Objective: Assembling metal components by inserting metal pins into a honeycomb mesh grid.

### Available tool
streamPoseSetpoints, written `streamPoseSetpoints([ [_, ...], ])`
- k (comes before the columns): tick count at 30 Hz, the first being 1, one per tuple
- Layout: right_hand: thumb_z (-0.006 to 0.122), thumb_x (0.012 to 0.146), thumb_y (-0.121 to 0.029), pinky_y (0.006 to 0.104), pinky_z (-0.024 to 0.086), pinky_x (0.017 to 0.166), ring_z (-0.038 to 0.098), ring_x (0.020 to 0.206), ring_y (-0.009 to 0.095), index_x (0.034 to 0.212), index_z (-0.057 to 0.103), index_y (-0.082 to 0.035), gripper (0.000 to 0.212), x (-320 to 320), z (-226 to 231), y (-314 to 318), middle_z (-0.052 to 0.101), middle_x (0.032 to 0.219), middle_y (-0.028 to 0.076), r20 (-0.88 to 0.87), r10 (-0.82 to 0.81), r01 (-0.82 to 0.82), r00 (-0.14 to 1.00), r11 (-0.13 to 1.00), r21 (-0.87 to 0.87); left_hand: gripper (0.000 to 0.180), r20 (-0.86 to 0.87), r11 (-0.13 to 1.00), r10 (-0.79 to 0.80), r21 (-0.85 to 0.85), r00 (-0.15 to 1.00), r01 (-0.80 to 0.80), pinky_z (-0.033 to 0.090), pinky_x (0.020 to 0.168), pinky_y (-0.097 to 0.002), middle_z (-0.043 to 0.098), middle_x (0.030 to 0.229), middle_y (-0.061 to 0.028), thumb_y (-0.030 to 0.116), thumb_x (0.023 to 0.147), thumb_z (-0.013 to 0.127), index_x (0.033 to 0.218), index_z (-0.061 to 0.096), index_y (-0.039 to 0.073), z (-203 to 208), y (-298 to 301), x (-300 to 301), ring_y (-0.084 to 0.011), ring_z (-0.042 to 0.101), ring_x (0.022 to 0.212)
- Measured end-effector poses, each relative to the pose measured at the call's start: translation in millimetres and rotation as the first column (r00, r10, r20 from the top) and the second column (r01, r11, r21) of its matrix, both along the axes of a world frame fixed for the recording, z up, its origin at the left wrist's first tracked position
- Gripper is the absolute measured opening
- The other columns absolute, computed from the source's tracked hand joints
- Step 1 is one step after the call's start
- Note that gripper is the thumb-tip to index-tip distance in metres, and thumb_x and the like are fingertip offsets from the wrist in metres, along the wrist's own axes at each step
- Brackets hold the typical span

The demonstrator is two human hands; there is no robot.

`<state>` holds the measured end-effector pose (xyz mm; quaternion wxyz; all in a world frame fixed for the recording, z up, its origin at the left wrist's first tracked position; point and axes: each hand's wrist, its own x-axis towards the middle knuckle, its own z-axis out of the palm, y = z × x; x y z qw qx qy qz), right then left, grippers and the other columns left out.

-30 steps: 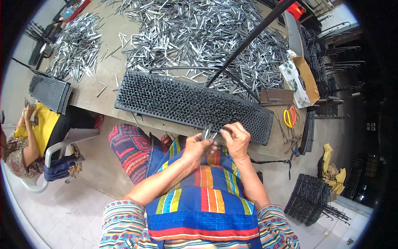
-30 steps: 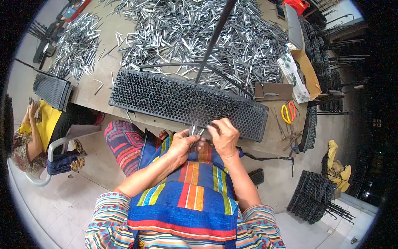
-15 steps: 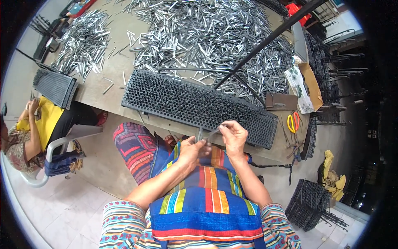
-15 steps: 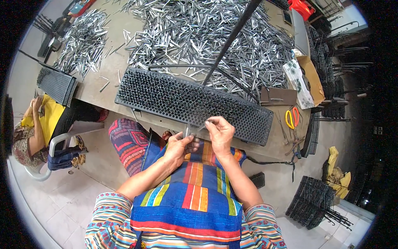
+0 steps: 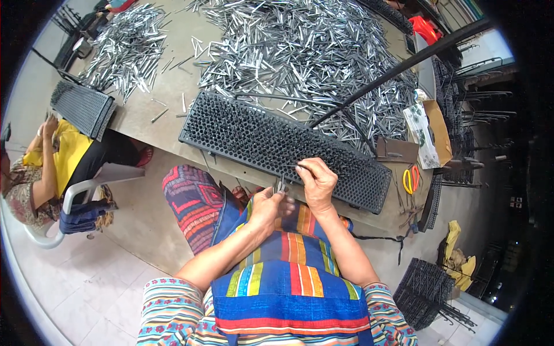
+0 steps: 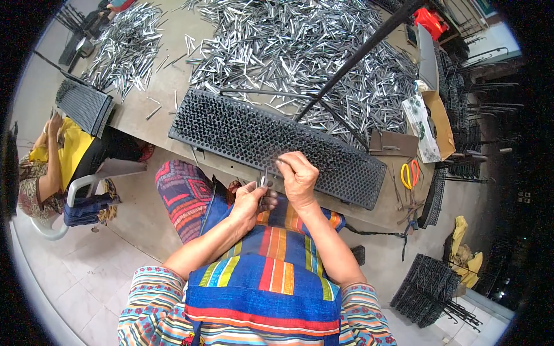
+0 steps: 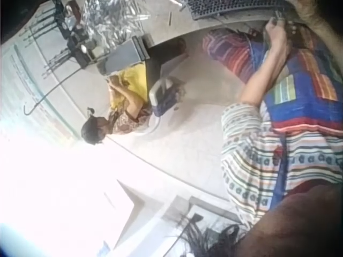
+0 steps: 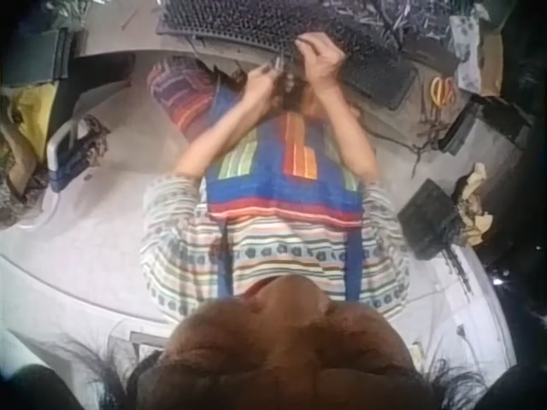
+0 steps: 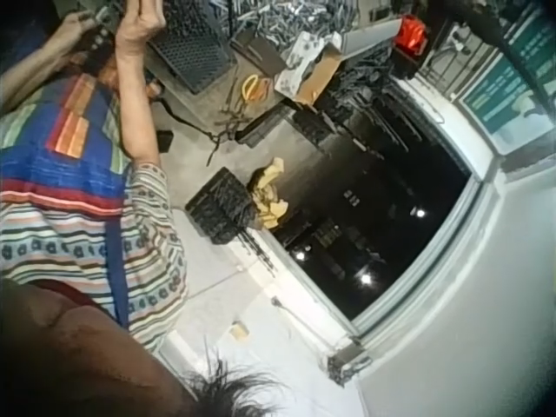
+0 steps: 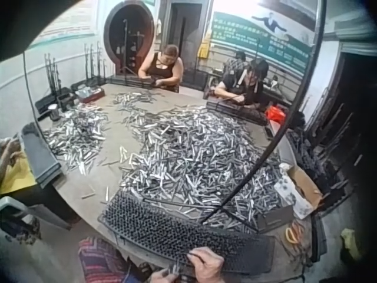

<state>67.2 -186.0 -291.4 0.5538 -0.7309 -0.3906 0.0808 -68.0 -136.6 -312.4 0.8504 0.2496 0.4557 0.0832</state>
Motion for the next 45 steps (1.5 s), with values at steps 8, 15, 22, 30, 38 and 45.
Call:
streamPoseSetpoints([
  [8,0.067,0.073,0.006,0.0283,0.050,0.059,0.065,0.068,0.020,0.082,0.067,0.002,0.009,-1,-6,-13,0.066,0.080,0.012,0.077,0.021,-0.021,0.997,1.000,-0.002,0.008,0.043,0.999,0.032,-0.018,0.999,-0.031,0.055,0.056,-0.0273,0.068,0.084,-0.0095,0.005,0.091,0.055,0.097,0.060,0.003,2,-3,3,-0.0157,0.066,0.066],
  [15,0.068,0.074,0.003,0.0277,0.046,0.055,0.060,0.062,0.016,0.083,0.069,0.000,0.009,0,-1,0,0.063,0.074,0.009,0.142,0.003,0.018,0.990,0.989,-0.145,0.008,0.052,0.998,0.038,-0.048,0.998,-0.036,0.054,0.055,-0.0273,0.068,0.084,-0.0089,0.004,0.089,0.058,0.097,0.061,0.003,-6,-1,3,-0.0161,0.066,0.068],
  [22,0.070,0.074,0.000,0.0302,0.046,0.054,0.061,0.059,0.021,0.082,0.069,-0.001,0.008,-1,-6,-2,0.062,0.072,0.010,0.236,0.029,0.009,0.971,0.987,-0.158,0.010,0.066,0.988,0.084,-0.139,0.994,-0.075,0.056,0.056,-0.0289,0.068,0.083,-0.0097,0.002,0.089,0.057,0.098,0.060,0.002,-7,0,3,-0.0174,0.067,0.068],
  [30,0.068,0.073,0.002,0.0237,0.042,0.053,0.056,0.063,0.006,0.080,0.067,0.003,0.007,-10,1,-23,0.063,0.071,0.003,-0.238,0.111,-0.194,0.965,0.912,-0.361,0.010,0.121,0.985,0.100,-0.150,0.988,-0.081,0.057,0.058,-0.0283,0.068,0.083,-0.0090,0.004,0.090,0.057,0.097,0.062,0.001,5,1,2,-0.0177,0.067,0.067],
  [38,0.066,0.079,0.003,0.0221,0.040,0.050,0.049,0.056,0.003,0.083,0.065,0.002,0.004,1,-4,-14,0.062,0.069,0.001,-0.215,-0.173,0.148,0.961,0.980,-0.129,0.009,0.051,0.998,0.026,-0.055,0.998,-0.024,0.057,0.056,-0.0276,0.068,0.082,-0.0105,0.005,0.090,0.057,0.096,0.062,0.000,-6,0,2,-0.0170,0.067,0.066],
  [45,0.068,0.076,0.005,0.0247,0.043,0.052,0.056,0.058,0.011,0.083,0.065,0.001,0.008,8,2,-8,0.062,0.072,0.007,0.063,-0.139,0.144,0.988,0.986,-0.080,0.010,0.056,0.999,-0.001,-0.053,0.998,0.004,0.057,0.056,-0.0290,0.068,0.084,-0.0119,0.003,0.090,0.056,0.099,0.059,0.000,-8,1,4,-0.0174,0.067,0.065],
])
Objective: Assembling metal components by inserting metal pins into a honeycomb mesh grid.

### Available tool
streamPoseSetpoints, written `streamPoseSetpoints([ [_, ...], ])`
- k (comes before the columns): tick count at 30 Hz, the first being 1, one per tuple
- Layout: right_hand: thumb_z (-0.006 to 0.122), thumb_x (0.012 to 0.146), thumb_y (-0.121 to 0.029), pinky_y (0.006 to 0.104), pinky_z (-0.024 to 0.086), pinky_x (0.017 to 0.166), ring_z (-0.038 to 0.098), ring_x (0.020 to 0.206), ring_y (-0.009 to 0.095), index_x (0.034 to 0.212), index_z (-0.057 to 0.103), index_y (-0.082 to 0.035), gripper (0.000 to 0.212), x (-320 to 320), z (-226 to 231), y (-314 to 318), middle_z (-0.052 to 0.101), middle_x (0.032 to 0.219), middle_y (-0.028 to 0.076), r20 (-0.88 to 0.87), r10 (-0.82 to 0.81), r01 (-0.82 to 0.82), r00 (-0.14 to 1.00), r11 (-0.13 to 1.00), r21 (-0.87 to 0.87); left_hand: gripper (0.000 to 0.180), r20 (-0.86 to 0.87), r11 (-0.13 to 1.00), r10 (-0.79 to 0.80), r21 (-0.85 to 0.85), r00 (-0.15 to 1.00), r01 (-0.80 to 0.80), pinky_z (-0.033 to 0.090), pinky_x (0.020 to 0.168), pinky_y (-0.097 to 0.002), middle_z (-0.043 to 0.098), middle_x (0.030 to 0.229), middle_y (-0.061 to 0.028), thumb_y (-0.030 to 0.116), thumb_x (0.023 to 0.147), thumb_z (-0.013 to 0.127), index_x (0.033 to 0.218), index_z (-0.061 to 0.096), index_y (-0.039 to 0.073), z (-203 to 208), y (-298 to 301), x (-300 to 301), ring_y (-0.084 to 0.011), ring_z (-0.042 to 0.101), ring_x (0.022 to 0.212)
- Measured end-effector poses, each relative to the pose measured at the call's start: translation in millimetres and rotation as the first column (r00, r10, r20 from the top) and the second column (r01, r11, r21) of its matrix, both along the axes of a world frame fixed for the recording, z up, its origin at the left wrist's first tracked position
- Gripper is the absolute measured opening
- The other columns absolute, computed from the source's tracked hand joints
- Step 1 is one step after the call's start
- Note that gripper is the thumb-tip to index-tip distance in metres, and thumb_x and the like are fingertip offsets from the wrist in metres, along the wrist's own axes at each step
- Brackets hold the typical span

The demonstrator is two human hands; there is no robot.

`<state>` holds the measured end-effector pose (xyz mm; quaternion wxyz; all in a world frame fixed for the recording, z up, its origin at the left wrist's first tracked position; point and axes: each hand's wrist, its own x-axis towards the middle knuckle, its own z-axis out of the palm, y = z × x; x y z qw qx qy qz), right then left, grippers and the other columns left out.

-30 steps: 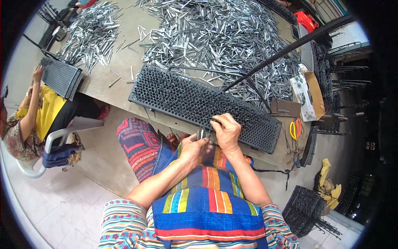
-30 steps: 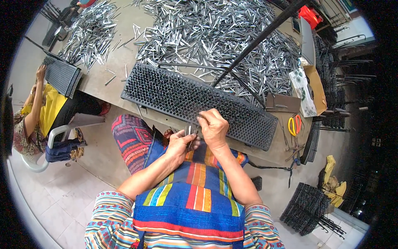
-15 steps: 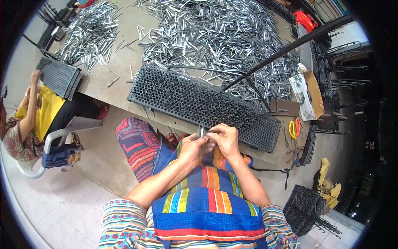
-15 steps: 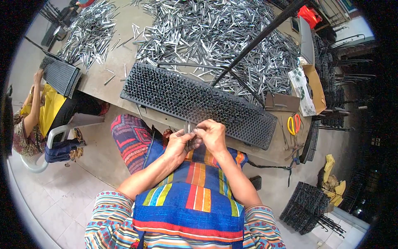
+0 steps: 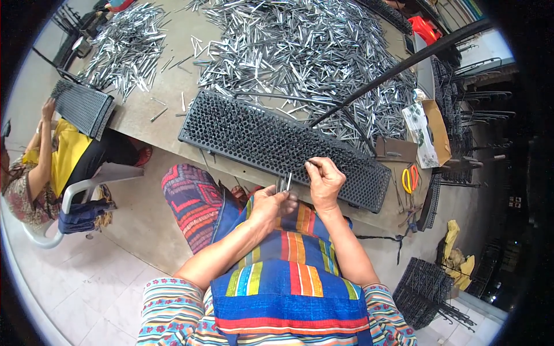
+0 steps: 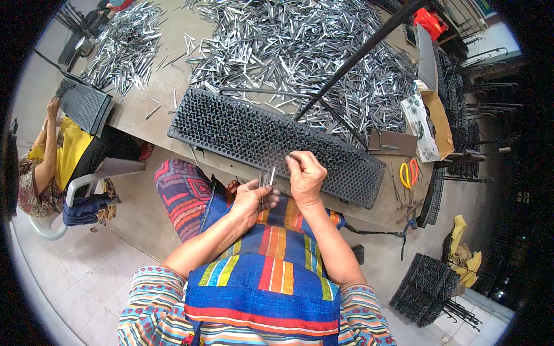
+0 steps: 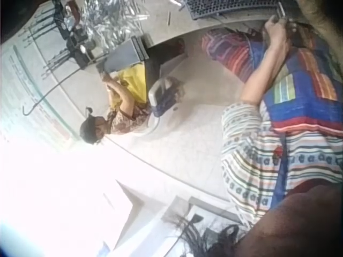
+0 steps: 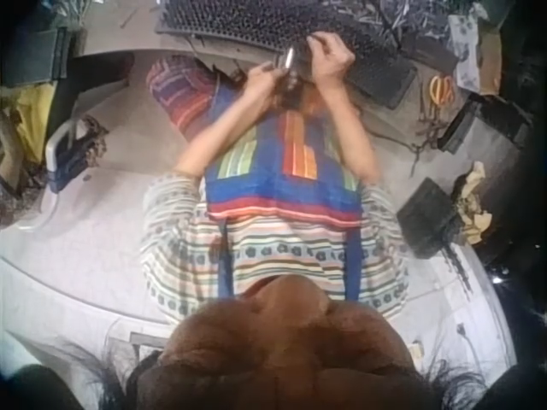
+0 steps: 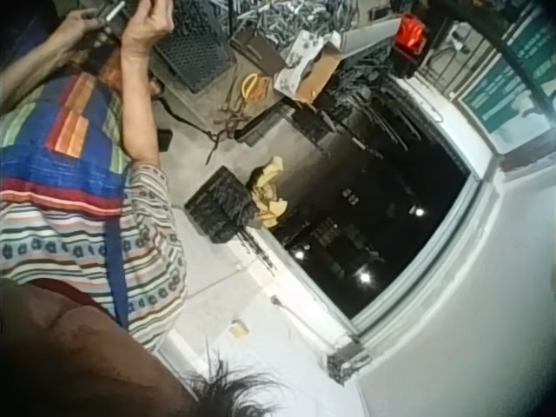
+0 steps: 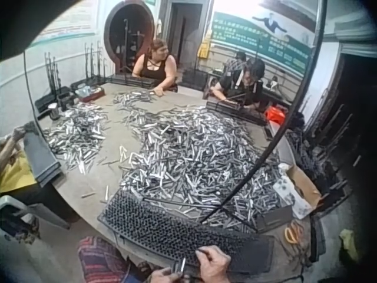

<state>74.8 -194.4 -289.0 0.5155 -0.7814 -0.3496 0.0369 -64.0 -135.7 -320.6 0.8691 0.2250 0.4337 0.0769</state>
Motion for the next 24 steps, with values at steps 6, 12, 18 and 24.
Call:
streamPoseSetpoints([
  [6,0.068,0.075,0.004,0.0278,0.047,0.055,0.061,0.061,0.018,0.082,0.065,0.001,0.008,1,5,-1,0.064,0.074,0.010,0.074,0.019,-0.017,0.997,1.000,-0.020,0.011,-0.009,0.998,0.012,-0.063,1.000,-0.012,0.057,0.056,-0.0294,0.068,0.084,-0.0121,0.003,0.090,0.055,0.100,0.058,0.001,0,0,1,-0.0180,0.067,0.066],
  [12,0.069,0.073,0.004,0.0299,0.049,0.056,0.064,0.063,0.022,0.080,0.066,0.001,0.008,2,11,0,0.064,0.075,0.011,0.109,0.045,-0.039,0.993,0.998,-0.050,0.011,-0.031,0.998,0.001,-0.059,1.000,-0.003,0.057,0.058,-0.0294,0.067,0.085,-0.0104,0.003,0.090,0.055,0.100,0.059,0.001,3,-1,3,-0.0163,0.065,0.067],
  [18,0.069,0.073,0.004,0.0307,0.049,0.055,0.064,0.062,0.023,0.079,0.065,0.000,0.009,1,11,-1,0.063,0.074,0.011,0.133,0.032,-0.024,0.991,0.998,-0.059,0.012,-0.008,0.998,-0.011,-0.063,1.000,0.010,0.056,0.057,-0.0296,0.068,0.085,-0.0105,0.003,0.090,0.055,0.101,0.059,0.001,3,-1,1,-0.0167,0.065,0.067],
  [24,0.068,0.073,0.004,0.0310,0.048,0.054,0.063,0.061,0.024,0.079,0.064,0.000,0.008,-1,13,-3,0.063,0.073,0.011,0.122,0.050,-0.043,0.991,0.997,-0.057,0.013,0.011,0.997,-0.009,-0.072,1.000,0.010,0.056,0.057,-0.0294,0.068,0.085,-0.0110,0.002,0.089,0.055,0.101,0.060,0.000,2,0,1,-0.0169,0.065,0.066],
])
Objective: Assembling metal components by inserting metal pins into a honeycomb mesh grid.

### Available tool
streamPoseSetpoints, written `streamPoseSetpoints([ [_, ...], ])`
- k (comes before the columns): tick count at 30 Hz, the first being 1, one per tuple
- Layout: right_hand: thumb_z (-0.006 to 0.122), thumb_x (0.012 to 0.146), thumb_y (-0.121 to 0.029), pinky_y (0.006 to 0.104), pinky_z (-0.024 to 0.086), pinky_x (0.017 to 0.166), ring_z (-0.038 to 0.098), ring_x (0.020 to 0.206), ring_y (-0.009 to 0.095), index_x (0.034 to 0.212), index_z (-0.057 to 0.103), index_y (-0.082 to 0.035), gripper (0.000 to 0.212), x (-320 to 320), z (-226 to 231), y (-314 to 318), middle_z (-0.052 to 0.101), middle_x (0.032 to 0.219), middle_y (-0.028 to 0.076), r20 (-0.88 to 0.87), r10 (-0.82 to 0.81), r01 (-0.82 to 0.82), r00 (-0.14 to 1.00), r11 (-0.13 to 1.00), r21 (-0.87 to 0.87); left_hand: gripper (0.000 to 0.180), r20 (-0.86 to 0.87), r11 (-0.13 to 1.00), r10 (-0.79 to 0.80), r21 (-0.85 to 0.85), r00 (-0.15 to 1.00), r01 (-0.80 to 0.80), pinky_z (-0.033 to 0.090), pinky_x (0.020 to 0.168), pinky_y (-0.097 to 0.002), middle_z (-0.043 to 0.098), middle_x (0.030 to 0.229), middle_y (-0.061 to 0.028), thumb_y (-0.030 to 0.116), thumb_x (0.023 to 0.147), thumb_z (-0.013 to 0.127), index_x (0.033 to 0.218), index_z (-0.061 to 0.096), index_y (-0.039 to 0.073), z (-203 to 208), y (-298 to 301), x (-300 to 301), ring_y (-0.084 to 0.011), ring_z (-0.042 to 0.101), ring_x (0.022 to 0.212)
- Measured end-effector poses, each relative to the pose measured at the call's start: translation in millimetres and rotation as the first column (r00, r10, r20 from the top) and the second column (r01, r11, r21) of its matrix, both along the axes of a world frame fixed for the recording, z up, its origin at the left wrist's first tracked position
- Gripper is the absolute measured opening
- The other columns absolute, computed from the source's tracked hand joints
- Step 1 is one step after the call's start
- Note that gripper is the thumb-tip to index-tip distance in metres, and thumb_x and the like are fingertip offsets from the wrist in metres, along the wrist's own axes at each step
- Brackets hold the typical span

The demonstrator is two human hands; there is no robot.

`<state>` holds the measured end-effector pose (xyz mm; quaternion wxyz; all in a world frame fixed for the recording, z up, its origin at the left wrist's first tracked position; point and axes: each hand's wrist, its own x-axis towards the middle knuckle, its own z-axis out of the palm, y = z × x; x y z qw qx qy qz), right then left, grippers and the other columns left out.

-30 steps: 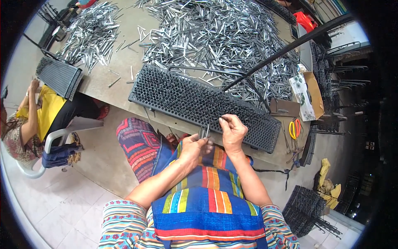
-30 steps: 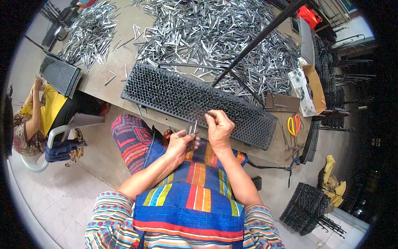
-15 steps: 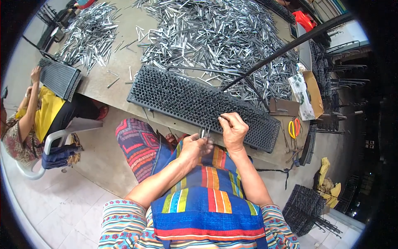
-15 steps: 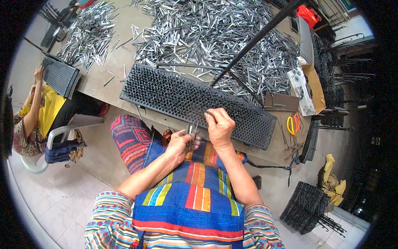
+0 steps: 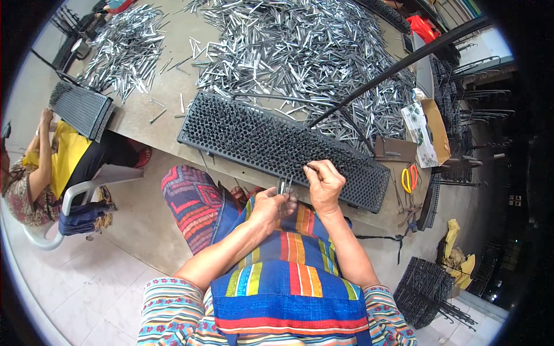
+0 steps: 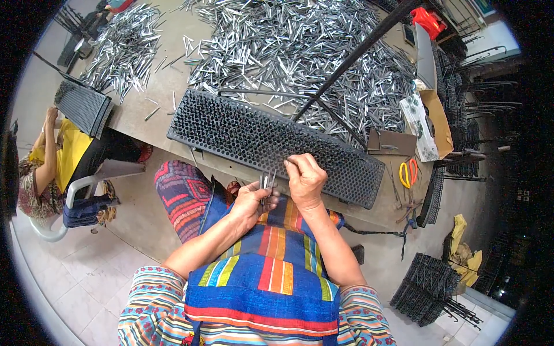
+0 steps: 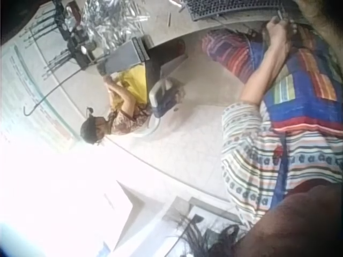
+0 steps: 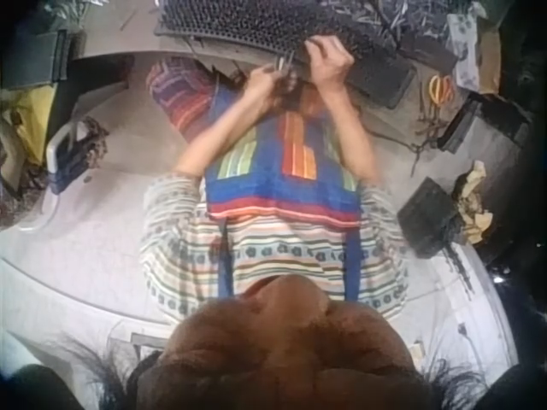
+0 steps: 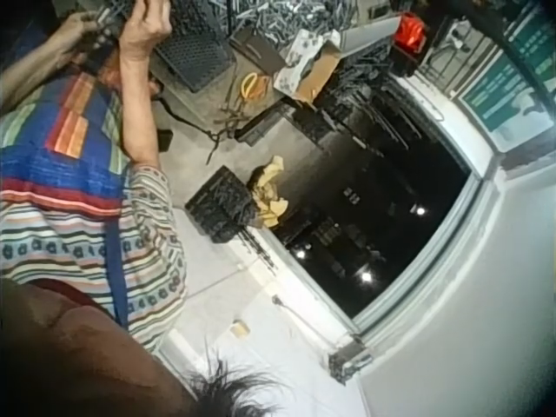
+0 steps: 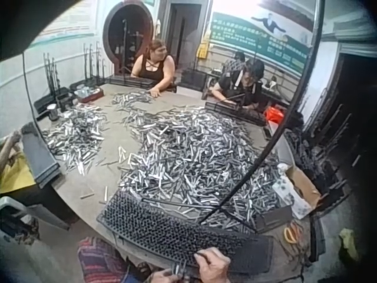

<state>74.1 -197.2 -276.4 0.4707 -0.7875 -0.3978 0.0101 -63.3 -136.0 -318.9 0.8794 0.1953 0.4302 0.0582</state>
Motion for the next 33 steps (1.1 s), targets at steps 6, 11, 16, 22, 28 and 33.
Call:
streamPoseSetpoints([
  [6,0.068,0.074,0.003,0.0311,0.048,0.054,0.063,0.062,0.025,0.079,0.064,0.000,0.008,0,-7,-1,0.063,0.075,0.012,0.041,0.004,-0.005,0.999,1.000,0.028,0.012,-0.008,1.000,-0.002,-0.009,1.000,0.002,0.057,0.058,-0.0296,0.067,0.085,-0.0113,0.001,0.089,0.055,0.100,0.060,0.001,6,0,0,-0.0170,0.065,0.067],
  [11,0.069,0.073,0.002,0.0318,0.049,0.055,0.064,0.064,0.026,0.080,0.065,-0.002,0.009,0,-9,-2,0.063,0.075,0.011,0.040,-0.023,0.022,0.999,1.000,0.020,0.014,0.003,1.000,-0.002,-0.013,1.000,0.002,0.057,0.058,-0.0294,0.067,0.086,-0.0112,0.000,0.089,0.055,0.102,0.059,0.001,7,0,0,-0.0171,0.065,0.068],
  [16,0.070,0.073,-0.004,0.0333,0.049,0.055,0.063,0.062,0.028,0.080,0.066,-0.004,0.008,-2,-8,-5,0.063,0.074,0.009,0.256,0.086,-0.056,0.963,0.991,-0.123,0.014,0.028,1.000,-0.006,-0.009,1.000,0.006,0.057,0.059,-0.0291,0.067,0.086,-0.0110,0.000,0.088,0.055,0.102,0.058,0.001,3,-2,0,-0.0174,0.065,0.068],
  [22,0.070,0.074,-0.004,0.0254,0.046,0.050,0.061,0.056,0.016,0.076,0.067,0.000,0.006,-8,1,-16,0.063,0.068,0.007,-0.178,0.042,-0.077,0.983,0.979,-0.191,0.015,0.098,1.000,-0.021,-0.010,0.995,0.022,0.057,0.059,-0.0293,0.068,0.086,-0.0117,-0.001,0.088,0.056,0.102,0.061,0.000,5,0,-1,-0.0183,0.066,0.069],
  [28,0.069,0.078,-0.002,0.0204,0.039,0.046,0.052,0.051,0.005,0.076,0.067,0.001,0.004,1,-11,-36,0.062,0.063,0.001,-0.867,0.073,-0.165,0.493,0.986,-0.011,0.016,0.138,0.966,-0.256,0.018,0.957,0.256,0.059,0.063,-0.0314,0.069,0.088,-0.0134,0.000,0.089,0.056,0.104,0.062,-0.002,18,-1,2,-0.0211,0.069,0.075],
  [33,0.069,0.079,-0.001,0.0183,0.035,0.046,0.048,0.052,0.003,0.081,0.068,0.001,0.003,2,-12,-32,0.060,0.063,-0.001,-0.829,-0.013,0.138,0.559,0.987,0.078,0.017,0.095,0.992,-0.121,-0.020,0.988,0.124,0.059,0.066,-0.0329,0.069,0.093,-0.0156,0.007,0.093,0.055,0.104,0.062,-0.003,12,-2,5,-0.0229,0.070,0.079],
])
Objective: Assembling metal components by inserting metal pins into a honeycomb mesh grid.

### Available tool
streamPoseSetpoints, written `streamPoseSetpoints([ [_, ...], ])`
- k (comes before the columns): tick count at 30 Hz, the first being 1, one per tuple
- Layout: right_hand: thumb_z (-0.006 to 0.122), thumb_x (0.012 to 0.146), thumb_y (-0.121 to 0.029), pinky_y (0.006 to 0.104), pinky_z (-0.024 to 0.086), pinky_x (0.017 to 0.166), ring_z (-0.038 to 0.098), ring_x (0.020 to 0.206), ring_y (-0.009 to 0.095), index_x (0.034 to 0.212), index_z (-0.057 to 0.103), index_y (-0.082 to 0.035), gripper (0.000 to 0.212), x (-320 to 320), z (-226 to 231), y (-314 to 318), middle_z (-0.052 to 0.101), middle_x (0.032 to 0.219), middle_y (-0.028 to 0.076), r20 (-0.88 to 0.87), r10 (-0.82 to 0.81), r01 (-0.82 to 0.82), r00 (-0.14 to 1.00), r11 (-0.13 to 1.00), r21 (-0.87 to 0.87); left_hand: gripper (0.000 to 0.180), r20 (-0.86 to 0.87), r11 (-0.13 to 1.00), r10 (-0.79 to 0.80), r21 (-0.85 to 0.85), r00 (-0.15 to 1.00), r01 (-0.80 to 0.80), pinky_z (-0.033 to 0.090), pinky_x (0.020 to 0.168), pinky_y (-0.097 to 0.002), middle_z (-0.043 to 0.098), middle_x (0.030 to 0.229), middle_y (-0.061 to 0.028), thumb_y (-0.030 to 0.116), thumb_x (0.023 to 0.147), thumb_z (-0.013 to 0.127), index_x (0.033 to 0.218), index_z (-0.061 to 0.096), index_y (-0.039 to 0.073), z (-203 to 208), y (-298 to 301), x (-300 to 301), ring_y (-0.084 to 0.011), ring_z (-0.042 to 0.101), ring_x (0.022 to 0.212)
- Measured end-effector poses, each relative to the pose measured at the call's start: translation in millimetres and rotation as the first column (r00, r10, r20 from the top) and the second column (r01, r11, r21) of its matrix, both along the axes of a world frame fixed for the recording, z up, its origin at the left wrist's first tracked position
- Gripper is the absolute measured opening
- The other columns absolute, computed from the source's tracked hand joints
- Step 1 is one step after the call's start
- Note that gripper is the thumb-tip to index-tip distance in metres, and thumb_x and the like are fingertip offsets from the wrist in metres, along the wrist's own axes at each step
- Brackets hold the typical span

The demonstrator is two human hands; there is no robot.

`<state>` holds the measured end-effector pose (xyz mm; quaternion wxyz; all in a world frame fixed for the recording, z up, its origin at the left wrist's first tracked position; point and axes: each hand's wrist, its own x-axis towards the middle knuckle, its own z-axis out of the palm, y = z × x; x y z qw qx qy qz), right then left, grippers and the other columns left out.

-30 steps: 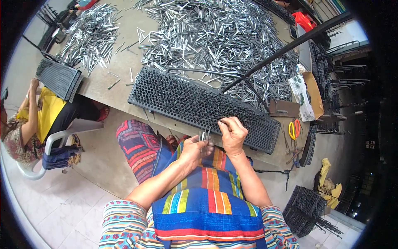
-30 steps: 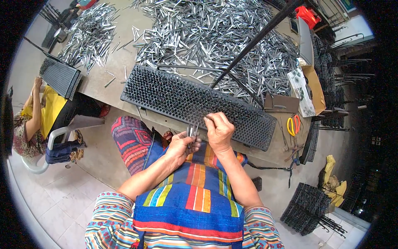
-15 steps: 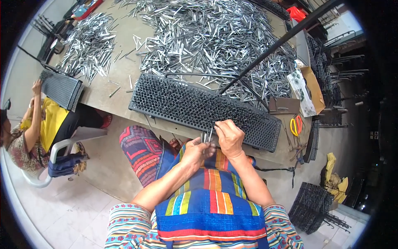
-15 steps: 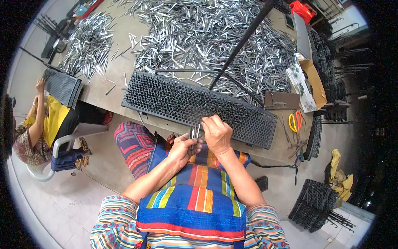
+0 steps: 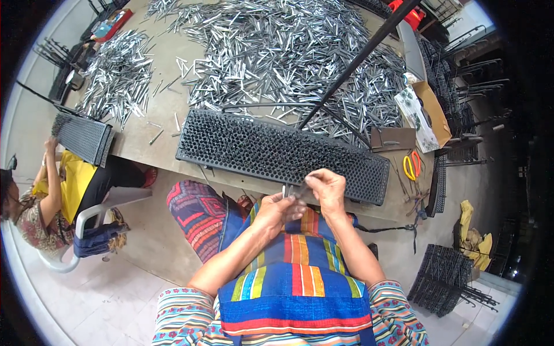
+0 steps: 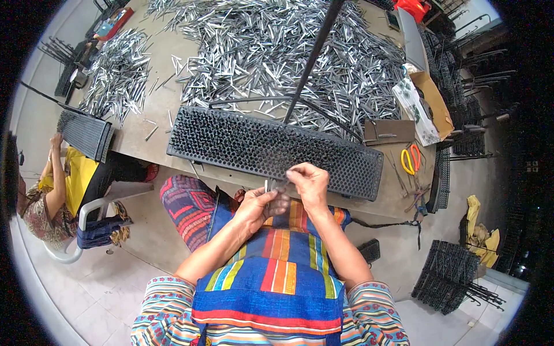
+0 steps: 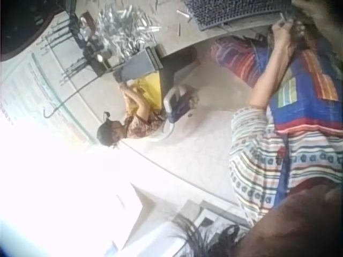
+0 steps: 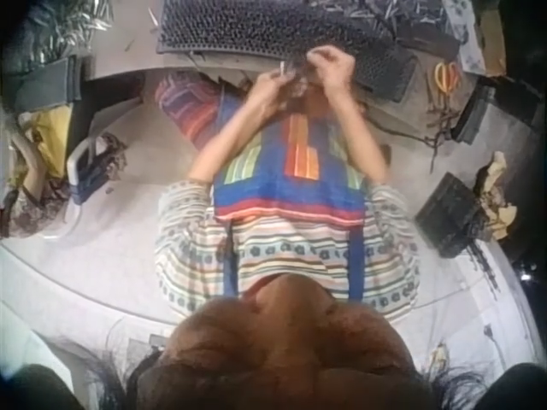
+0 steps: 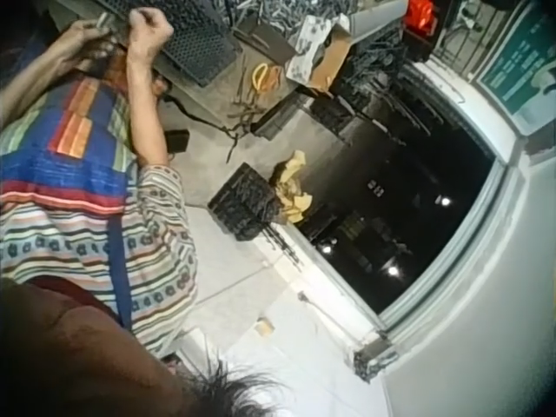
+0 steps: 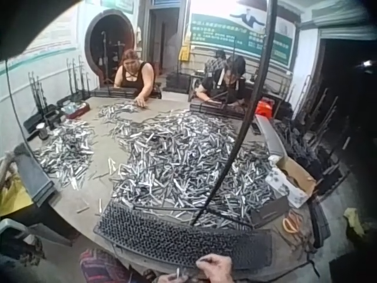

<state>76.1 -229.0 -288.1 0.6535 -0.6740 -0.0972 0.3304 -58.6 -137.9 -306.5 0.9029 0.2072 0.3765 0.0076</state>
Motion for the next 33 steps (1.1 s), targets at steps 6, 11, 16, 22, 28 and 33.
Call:
streamPoseSetpoints([
  [6,0.070,0.076,0.001,0.0218,0.042,0.053,0.054,0.061,0.006,0.081,0.068,0.001,0.005,1,-4,15,0.062,0.076,0.003,0.544,-0.053,0.057,0.837,0.998,0.010,0.020,-0.117,0.997,-0.013,0.079,0.993,0.023,0.059,0.063,-0.0321,0.068,0.093,-0.0143,0.009,0.096,0.048,0.111,0.055,-0.001,-2,-7,8,-0.0208,0.068,0.076],
  [11,0.070,0.074,0.002,0.0239,0.046,0.055,0.059,0.062,0.012,0.079,0.068,0.002,0.005,-2,0,19,0.064,0.075,0.008,0.673,0.038,0.009,0.739,0.998,-0.067,0.020,-0.144,0.997,0.009,0.076,0.990,0.002,0.058,0.062,-0.0317,0.067,0.091,-0.0135,0.011,0.097,0.045,0.112,0.054,0.000,-2,-7,6,-0.0203,0.068,0.076],
  [16,0.070,0.074,0.003,0.0244,0.046,0.055,0.060,0.062,0.012,0.080,0.068,0.002,0.006,-1,-1,18,0.065,0.076,0.008,0.664,0.054,-0.011,0.746,0.998,-0.070,0.022,-0.123,0.995,-0.020,0.096,0.992,0.032,0.057,0.062,-0.0324,0.067,0.088,-0.0123,0.013,0.098,0.045,0.114,0.054,0.001,11,-5,7,-0.0210,0.067,0.073],
  [22,0.070,0.074,0.003,0.0249,0.047,0.055,0.060,0.064,0.012,0.080,0.069,0.002,0.007,-3,-5,16,0.065,0.076,0.008,0.705,0.059,-0.040,0.707,0.998,-0.044,0.022,-0.077,1.000,-0.011,0.026,0.997,0.013,0.058,0.062,-0.0327,0.067,0.087,-0.0135,0.013,0.099,0.045,0.115,0.054,0.002,2,-6,5,-0.0211,0.067,0.072],
  [28,0.071,0.073,0.002,0.0261,0.047,0.055,0.061,0.063,0.014,0.079,0.069,0.001,0.007,-5,-7,17,0.065,0.076,0.008,0.699,0.020,0.022,0.714,0.998,-0.052,0.020,-0.069,1.000,0.026,-0.011,0.997,-0.027,0.059,0.062,-0.0328,0.066,0.089,-0.0152,0.012,0.098,0.045,0.111,0.053,-0.001,-3,-8,6,-0.0210,0.067,0.072],
  [33,0.073,0.070,0.001,0.0266,0.046,0.053,0.060,0.060,0.016,0.080,0.069,-0.001,0.010,-6,-6,20,0.063,0.074,0.008,0.769,0.091,0.044,0.633,0.987,-0.153,0.020,-0.035,1.000,0.022,-0.020,0.999,-0.023,0.059,0.063,-0.0319,0.066,0.089,-0.0154,0.010,0.097,0.044,0.109,0.052,-0.003,-1,-6,5,-0.0207,0.067,0.072],
])
